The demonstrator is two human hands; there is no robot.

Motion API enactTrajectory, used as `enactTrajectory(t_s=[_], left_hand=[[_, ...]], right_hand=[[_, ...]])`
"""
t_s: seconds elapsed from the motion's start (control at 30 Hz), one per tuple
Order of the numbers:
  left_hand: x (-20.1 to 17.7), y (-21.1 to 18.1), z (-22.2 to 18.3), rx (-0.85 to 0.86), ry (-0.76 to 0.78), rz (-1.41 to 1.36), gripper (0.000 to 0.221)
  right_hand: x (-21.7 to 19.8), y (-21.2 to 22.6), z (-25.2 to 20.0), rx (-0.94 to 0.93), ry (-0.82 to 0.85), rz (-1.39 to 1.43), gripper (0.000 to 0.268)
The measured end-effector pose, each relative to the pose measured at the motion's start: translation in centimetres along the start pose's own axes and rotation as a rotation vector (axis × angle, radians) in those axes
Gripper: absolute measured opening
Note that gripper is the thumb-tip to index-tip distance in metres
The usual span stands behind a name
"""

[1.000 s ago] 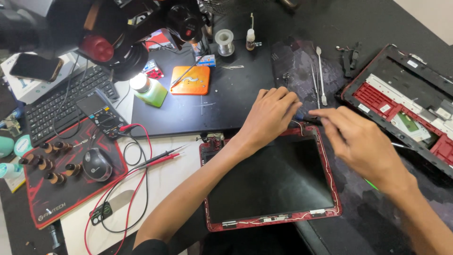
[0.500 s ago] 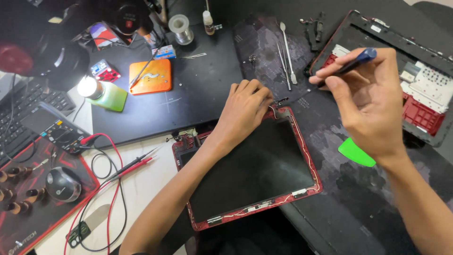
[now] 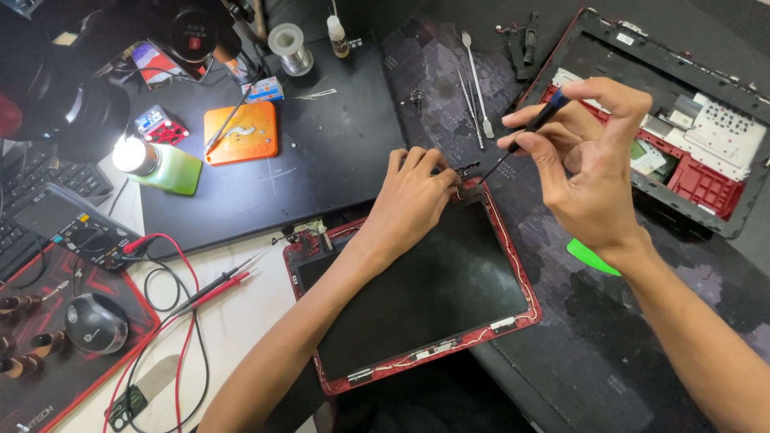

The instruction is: Replacing or repairing a laptop screen components, including removing the bezel and disconnecting wires.

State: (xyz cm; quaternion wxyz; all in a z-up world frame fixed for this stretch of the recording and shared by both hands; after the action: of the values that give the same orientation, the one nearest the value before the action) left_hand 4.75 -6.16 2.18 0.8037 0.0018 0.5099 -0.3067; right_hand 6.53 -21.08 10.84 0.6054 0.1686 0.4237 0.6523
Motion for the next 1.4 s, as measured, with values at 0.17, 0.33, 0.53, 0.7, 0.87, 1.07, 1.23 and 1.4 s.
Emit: enactTrajectory(t_s=[0.17,0.33,0.53,0.7,0.87,1.07,1.23,1.4], left_hand=[[-0.1,0.0,0.0,0.005,-0.011,-0.001,0.014],[-0.4,-0.2,0.3,-0.01,-0.013,-0.011,0.014],[-2.1,-1.2,1.8,-0.059,-0.052,-0.167,0.019],[-2.5,-2.2,4.0,-0.086,-0.089,-0.831,0.038],[-0.7,-2.1,5.7,-0.082,-0.024,-0.838,0.036],[0.1,-2.4,6.3,-0.12,-0.024,-0.916,0.048],[-0.4,-2.3,6.4,-0.161,-0.078,-0.868,0.036],[0.7,-0.7,6.1,-0.293,-0.101,-0.782,0.032]], right_hand=[[-0.3,-1.3,-0.4,-0.012,-0.002,0.008,0.049],[-0.1,-1.6,-0.6,-0.004,0.003,0.024,0.049],[-0.6,-2.1,-1.3,-0.03,-0.075,-0.092,0.056],[-0.7,1.2,0.6,-0.168,-0.144,-0.05,0.047],[-1.9,-0.7,0.8,-0.098,-0.18,-0.117,0.034],[-2.7,-2.2,0.8,-0.005,-0.143,0.111,0.025],[-1.9,-0.7,1.1,0.041,-0.063,0.16,0.023],[-0.7,2.4,2.4,0.019,-0.047,0.113,0.034]])
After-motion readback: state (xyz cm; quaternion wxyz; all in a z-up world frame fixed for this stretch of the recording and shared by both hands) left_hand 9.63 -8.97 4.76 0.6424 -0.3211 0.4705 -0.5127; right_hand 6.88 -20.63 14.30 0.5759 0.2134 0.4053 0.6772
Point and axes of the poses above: each hand's wrist, its own z-axis towards the middle knuckle, its own x-axis out of the palm, y = z × x, the point moved 9 cm from there along z, towards the middle knuckle, and after that the axes turned 5 degrees about -y, right-handed, at the moved point
